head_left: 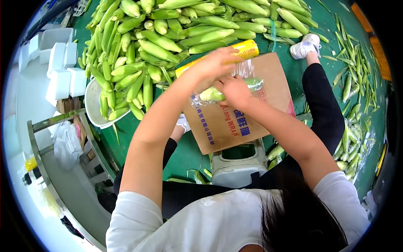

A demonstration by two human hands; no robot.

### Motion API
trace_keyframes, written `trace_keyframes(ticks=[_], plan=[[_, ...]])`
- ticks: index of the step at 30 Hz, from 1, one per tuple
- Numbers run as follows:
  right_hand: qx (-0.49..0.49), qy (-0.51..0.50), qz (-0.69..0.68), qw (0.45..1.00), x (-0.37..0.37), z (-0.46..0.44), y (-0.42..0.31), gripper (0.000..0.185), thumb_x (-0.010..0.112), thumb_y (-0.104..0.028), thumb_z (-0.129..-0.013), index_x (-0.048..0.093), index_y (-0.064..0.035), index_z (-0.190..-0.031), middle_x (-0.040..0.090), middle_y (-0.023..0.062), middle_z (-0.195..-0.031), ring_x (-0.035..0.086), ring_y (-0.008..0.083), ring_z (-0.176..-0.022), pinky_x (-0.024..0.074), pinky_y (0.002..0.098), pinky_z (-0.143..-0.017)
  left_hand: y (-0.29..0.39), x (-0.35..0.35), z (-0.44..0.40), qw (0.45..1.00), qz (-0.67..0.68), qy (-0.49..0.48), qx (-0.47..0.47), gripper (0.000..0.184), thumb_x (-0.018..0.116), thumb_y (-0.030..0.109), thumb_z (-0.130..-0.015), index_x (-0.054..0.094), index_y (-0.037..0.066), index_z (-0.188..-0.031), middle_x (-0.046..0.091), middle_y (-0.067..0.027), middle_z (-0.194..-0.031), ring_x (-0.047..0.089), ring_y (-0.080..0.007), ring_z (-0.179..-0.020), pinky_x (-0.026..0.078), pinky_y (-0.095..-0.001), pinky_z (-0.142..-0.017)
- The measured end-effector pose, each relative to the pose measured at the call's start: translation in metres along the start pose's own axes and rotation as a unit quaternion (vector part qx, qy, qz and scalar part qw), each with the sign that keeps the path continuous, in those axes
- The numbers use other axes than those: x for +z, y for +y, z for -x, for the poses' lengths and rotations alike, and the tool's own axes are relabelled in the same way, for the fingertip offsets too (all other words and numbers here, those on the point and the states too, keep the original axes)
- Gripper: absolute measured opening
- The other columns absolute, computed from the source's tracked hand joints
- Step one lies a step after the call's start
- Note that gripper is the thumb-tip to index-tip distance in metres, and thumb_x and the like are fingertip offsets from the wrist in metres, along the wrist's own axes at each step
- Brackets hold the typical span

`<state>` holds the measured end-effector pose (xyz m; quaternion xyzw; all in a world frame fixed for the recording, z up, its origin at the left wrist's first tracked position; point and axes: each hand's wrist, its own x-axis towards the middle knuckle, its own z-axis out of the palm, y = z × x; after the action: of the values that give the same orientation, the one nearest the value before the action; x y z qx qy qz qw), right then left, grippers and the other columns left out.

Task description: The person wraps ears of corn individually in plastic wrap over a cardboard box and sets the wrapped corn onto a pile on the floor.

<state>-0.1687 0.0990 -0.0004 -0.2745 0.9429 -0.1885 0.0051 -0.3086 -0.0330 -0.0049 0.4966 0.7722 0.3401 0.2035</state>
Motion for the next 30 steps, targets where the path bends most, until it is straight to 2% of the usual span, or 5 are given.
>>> trace_keyframes(ticks=[7, 12, 19, 25, 30], plan=[[-0.041, -0.386, -0.225, 0.894, 0.007, 0.011, -0.001, 0.077, 0.082, -0.055, -0.065, 0.067, -0.0123, -0.127, 0.070, 0.0155, -0.119, 0.068, 0.0307, -0.105, 0.0540, 0.0419, -0.090, 0.044, 0.096, 0.021, 0.965, -0.258, -0.012, -0.048, 0.039, 0.047, 0.055, -0.098, 0.056, 0.051, -0.136, 0.022, -0.0037, -0.166, 0.018, -0.0295, -0.153, 0.014, -0.0587, -0.121], [-0.114, -0.730, -0.268, 0.618, -0.034, 0.076, -0.089, 0.088, 0.061, -0.070, -0.083, 0.047, -0.0146, -0.150, 0.050, 0.0187, -0.149, 0.048, 0.0359, -0.136, 0.0356, 0.0423, -0.113, 0.047, 0.099, 0.027, 0.956, -0.292, -0.003, 0.027, 0.043, 0.049, 0.046, -0.099, 0.050, 0.048, -0.142, 0.029, -0.0023, -0.163, 0.028, -0.0270, -0.150, 0.016, -0.0605, -0.121], [0.084, -0.580, -0.516, 0.625, -0.139, 0.185, -0.111, 0.062, 0.066, -0.050, -0.093, 0.058, -0.0078, -0.138, 0.073, 0.0143, -0.107, 0.069, 0.0199, -0.084, 0.0536, 0.0316, -0.078, 0.091, 0.143, 0.049, 0.958, -0.264, 0.086, -0.078, 0.052, 0.055, 0.029, -0.095, 0.050, 0.029, -0.147, 0.030, -0.0098, -0.162, 0.028, -0.0295, -0.148, 0.021, -0.0604, -0.118], [0.133, -0.244, -0.442, 0.853, -0.206, 0.230, -0.131, 0.033, 0.058, -0.034, -0.099, 0.069, -0.0120, -0.121, 0.066, 0.0127, -0.069, 0.063, 0.0302, -0.059, 0.0501, 0.0364, -0.060, 0.152, 0.167, 0.097, 0.947, -0.188, 0.240, -0.102, 0.069, 0.068, 0.017, -0.081, 0.047, 0.010, -0.146, 0.035, -0.0206, -0.156, 0.040, -0.0317, -0.140, 0.029, -0.0538, -0.115], [0.100, -0.222, -0.325, 0.914, -0.218, 0.322, -0.110, 0.039, 0.050, -0.038, -0.101, 0.071, -0.0067, -0.113, 0.068, 0.0168, -0.079, 0.061, 0.0324, -0.067, 0.0447, 0.0430, -0.064, 0.004, 0.079, 0.115, 0.647, 0.142, 0.686, -0.301, 0.053, 0.062, 0.013, -0.086, 0.052, 0.000, -0.136, 0.049, -0.0235, -0.144, 0.049, -0.0382, -0.129, 0.037, -0.0422, -0.111]])
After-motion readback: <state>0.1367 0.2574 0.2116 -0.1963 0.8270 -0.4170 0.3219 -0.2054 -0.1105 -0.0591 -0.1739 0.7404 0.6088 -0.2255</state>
